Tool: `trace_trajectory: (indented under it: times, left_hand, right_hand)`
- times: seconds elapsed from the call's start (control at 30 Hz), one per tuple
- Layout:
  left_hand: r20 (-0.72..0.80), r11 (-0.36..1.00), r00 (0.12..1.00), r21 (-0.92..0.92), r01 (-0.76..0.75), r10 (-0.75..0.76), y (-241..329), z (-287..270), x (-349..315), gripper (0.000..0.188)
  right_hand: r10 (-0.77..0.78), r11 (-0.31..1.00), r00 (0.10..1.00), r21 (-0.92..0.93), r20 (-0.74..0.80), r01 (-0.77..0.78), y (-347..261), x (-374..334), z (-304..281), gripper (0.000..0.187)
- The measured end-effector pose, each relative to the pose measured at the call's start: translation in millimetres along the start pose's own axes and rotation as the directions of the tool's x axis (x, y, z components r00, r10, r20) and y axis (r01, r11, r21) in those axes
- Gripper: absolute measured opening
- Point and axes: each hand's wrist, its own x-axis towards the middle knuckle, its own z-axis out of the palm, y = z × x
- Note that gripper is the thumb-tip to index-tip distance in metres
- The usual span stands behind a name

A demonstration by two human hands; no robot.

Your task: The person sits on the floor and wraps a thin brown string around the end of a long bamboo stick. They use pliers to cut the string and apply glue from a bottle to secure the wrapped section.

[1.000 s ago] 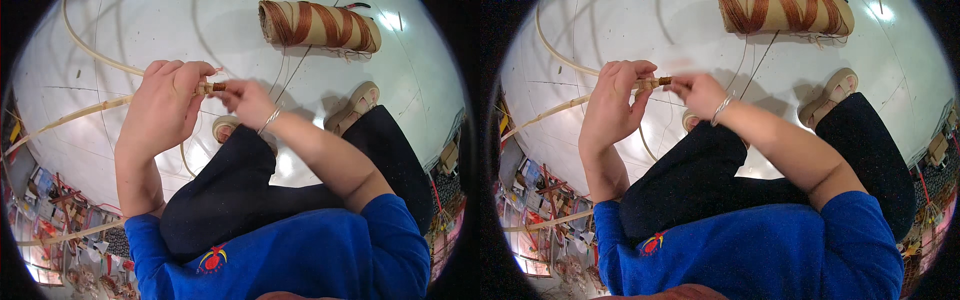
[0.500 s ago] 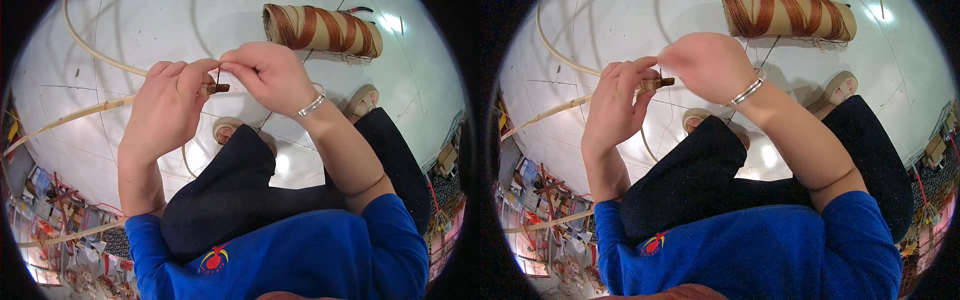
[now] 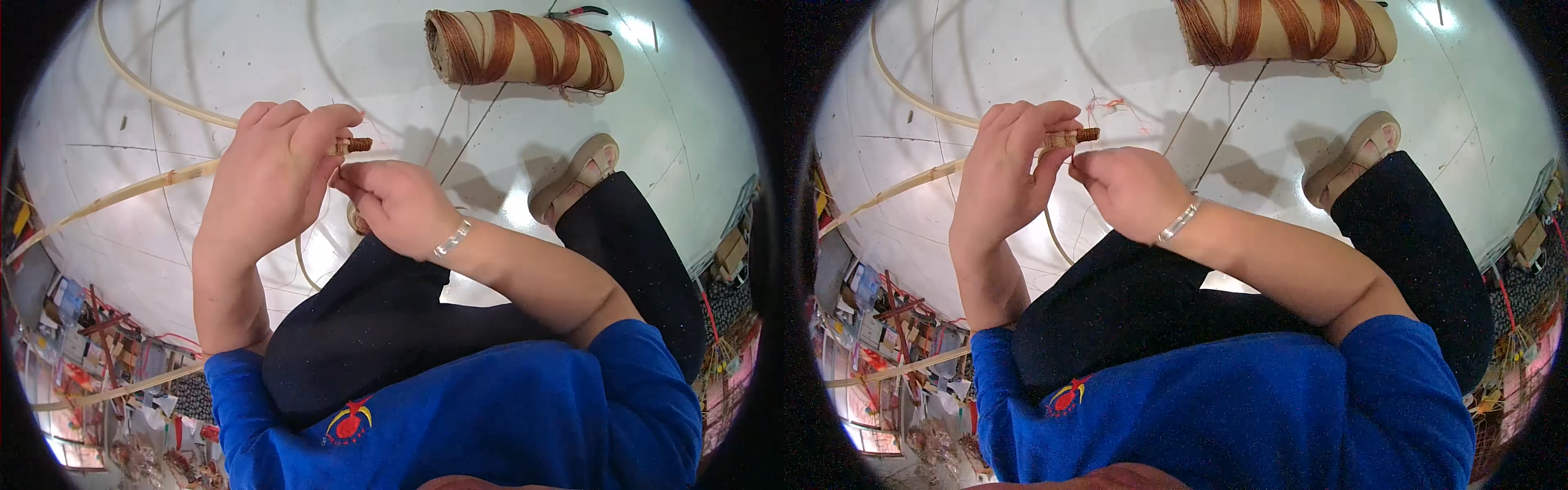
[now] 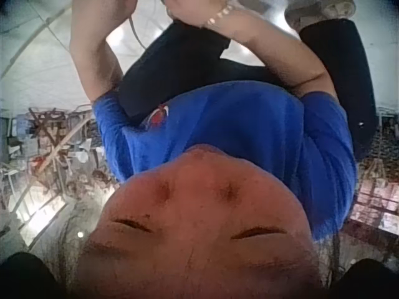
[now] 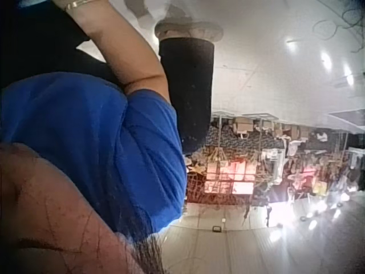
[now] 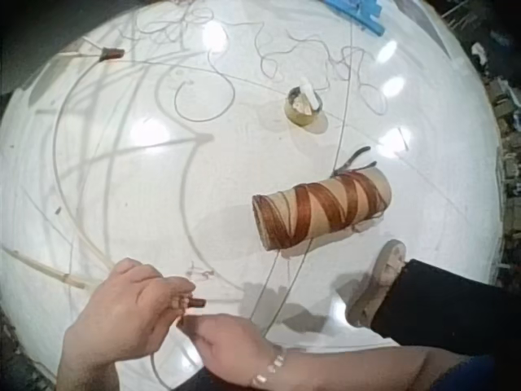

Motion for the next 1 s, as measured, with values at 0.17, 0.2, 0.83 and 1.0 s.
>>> trace_trajectory:
  times: [0.17,0.2,0.83,1.0]
  left_hand:
    - [-0.021,0.999,0.999,0.021,0.044,-0.044,-1.7,2.6,-4.5,0.038]
    - [-0.026,0.999,0.998,0.008,0.052,-0.052,-1.1,3.9,-5.7,0.04]
    - [-0.111,0.993,0.992,0.107,-0.046,0.058,-7.4,10.7,-4.4,0.029]
    - [-0.129,1.0,0.992,0.012,0.005,-0.004,-4.9,8.7,-4.6,0.026]
  right_hand:
    - [-0.282,0.878,0.955,-0.376,0.094,0.296,-27.8,24.9,-60.6,0.009]
    - [-0.351,0.835,0.935,-0.433,0.056,0.34,-25.4,33.8,-64.5,0.012]
    - [-0.132,0.959,0.991,0.254,0.016,0.123,19.4,59.7,-57.3,0.013]
    - [-0.041,0.967,0.997,0.252,0.066,0.023,28.7,68.8,-44.3,0.014]
